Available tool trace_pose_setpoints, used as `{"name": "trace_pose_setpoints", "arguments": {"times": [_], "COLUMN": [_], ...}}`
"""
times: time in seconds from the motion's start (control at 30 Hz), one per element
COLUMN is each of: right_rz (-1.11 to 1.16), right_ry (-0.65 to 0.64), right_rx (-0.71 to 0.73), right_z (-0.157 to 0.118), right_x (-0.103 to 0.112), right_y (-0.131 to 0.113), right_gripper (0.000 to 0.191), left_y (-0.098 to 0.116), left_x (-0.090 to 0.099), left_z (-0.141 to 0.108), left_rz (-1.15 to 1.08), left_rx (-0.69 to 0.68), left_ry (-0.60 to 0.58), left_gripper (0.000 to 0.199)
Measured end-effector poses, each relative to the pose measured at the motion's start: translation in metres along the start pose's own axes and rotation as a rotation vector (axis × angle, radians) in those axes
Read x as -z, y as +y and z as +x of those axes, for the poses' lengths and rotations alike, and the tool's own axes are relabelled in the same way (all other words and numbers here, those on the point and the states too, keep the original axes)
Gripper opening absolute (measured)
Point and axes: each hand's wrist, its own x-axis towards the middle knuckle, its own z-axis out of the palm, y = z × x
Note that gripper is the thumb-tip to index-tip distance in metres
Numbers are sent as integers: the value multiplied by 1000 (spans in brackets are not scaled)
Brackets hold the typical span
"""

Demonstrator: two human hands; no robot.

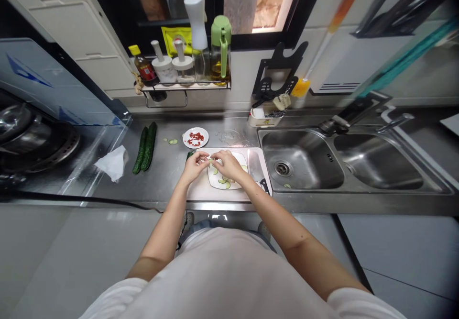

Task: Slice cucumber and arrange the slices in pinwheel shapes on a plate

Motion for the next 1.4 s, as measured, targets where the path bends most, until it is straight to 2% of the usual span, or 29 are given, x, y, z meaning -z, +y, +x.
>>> {"name": "trace_pose_setpoints", "arguments": {"times": [0.13, 0.23, 0.3, 0.43, 0.53, 0.7, 1.03, 1.23, 1.4], "right_rz": [98, 200, 282, 460, 492, 439, 360, 305, 224], "right_ry": [6, 41, 58, 57, 49, 70, 54, 16, -39], "right_rx": [12, -7, 1, 20, -15, -79, -140, -166, -191], "right_z": [3, 3, 2, 1, 0, -2, -2, 3, 7], "right_x": [-2, -2, 0, 7, 11, 10, 0, -5, -11], "right_y": [4, 7, 7, 6, 7, 14, 32, 38, 45], "right_gripper": [15, 14, 15, 16, 17, 15, 15, 16, 14], "left_y": [4, -1, -4, -4, 0, 2, -5, -22, -39], "left_x": [-5, -10, -14, -24, -27, -25, -23, -17, -17], "left_z": [-2, -4, -7, -14, -16, -15, -9, -2, 0], "left_rz": [-128, -231, -315, -536, -583, -474, -233, -98, 110], "left_rx": [68, 170, 249, 355, 343, 296, 155, 90, 102], "left_ry": [7, 95, 111, -83, -118, -44, 74, 112, 113], "left_gripper": [43, 47, 49, 58, 58, 60, 38, 28, 24]}}
